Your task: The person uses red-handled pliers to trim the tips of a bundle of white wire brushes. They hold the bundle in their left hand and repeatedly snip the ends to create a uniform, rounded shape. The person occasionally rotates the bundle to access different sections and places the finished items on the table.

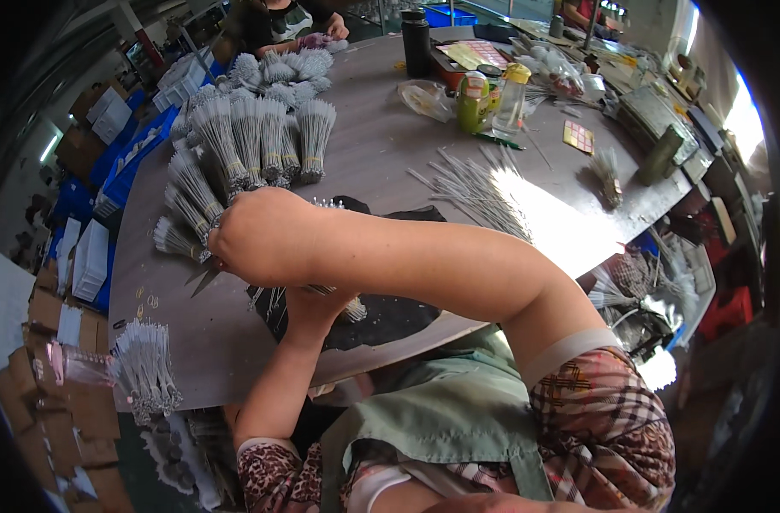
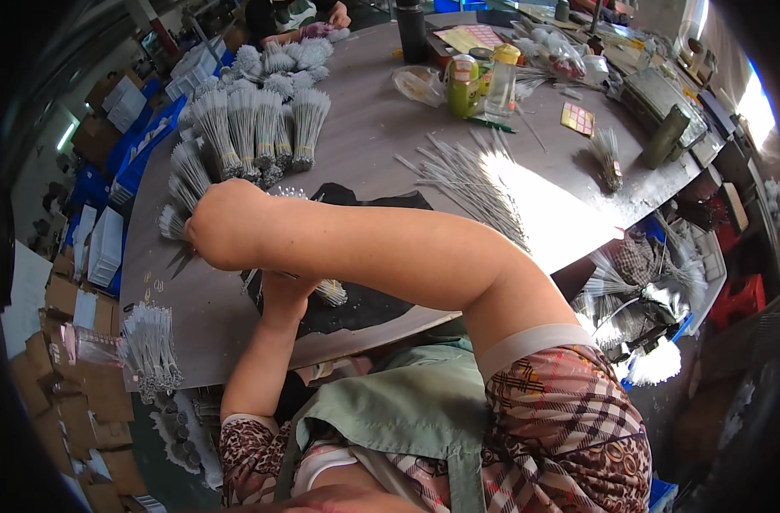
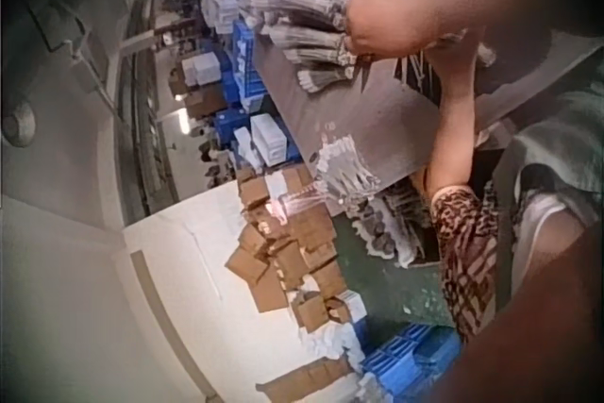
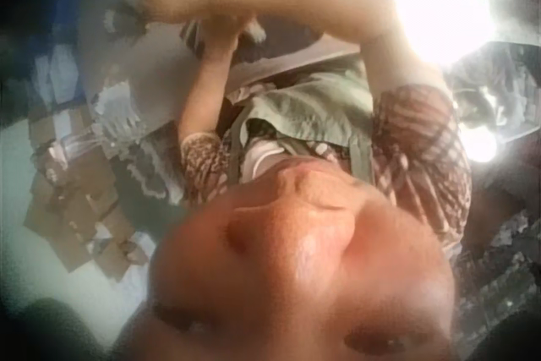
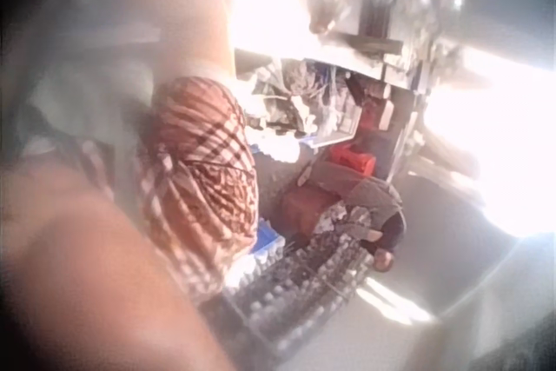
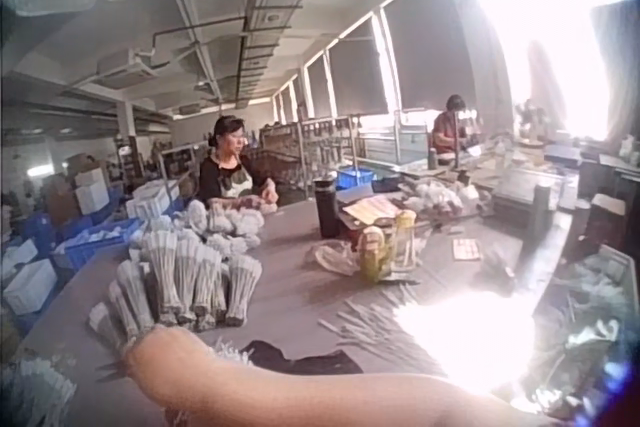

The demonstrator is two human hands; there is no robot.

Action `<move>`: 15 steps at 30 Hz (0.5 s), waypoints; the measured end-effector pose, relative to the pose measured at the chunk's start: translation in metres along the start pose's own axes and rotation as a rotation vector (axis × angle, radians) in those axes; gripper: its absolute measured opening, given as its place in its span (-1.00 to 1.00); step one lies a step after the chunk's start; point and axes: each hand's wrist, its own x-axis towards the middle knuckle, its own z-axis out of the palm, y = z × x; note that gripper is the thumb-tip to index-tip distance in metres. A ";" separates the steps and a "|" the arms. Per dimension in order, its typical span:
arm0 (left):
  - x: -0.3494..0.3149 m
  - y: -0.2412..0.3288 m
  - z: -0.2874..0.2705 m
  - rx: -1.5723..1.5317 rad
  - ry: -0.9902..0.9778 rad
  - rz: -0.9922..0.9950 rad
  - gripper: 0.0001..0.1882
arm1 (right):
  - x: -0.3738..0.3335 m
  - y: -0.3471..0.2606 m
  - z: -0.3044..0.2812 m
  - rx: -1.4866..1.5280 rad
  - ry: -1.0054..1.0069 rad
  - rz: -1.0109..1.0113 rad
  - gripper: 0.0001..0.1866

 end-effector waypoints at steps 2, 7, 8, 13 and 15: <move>0.006 -0.001 0.005 0.041 0.000 0.021 -0.46 | -0.001 0.000 -0.001 -0.025 0.003 0.001 -0.75; 0.002 0.000 0.004 0.258 0.046 -0.051 -0.53 | -0.003 -0.001 -0.007 0.018 -0.026 0.073 -0.81; 0.000 0.005 0.010 0.291 0.062 -0.061 -0.56 | -0.006 -0.002 -0.011 0.015 0.003 0.065 -0.81; -0.060 0.050 0.004 0.143 0.116 -0.439 -0.63 | -0.042 -0.009 -0.036 0.080 0.286 0.081 -0.82; -0.089 0.062 -0.002 0.104 0.142 -0.493 -0.66 | -0.066 -0.011 -0.051 0.242 0.298 0.156 -0.84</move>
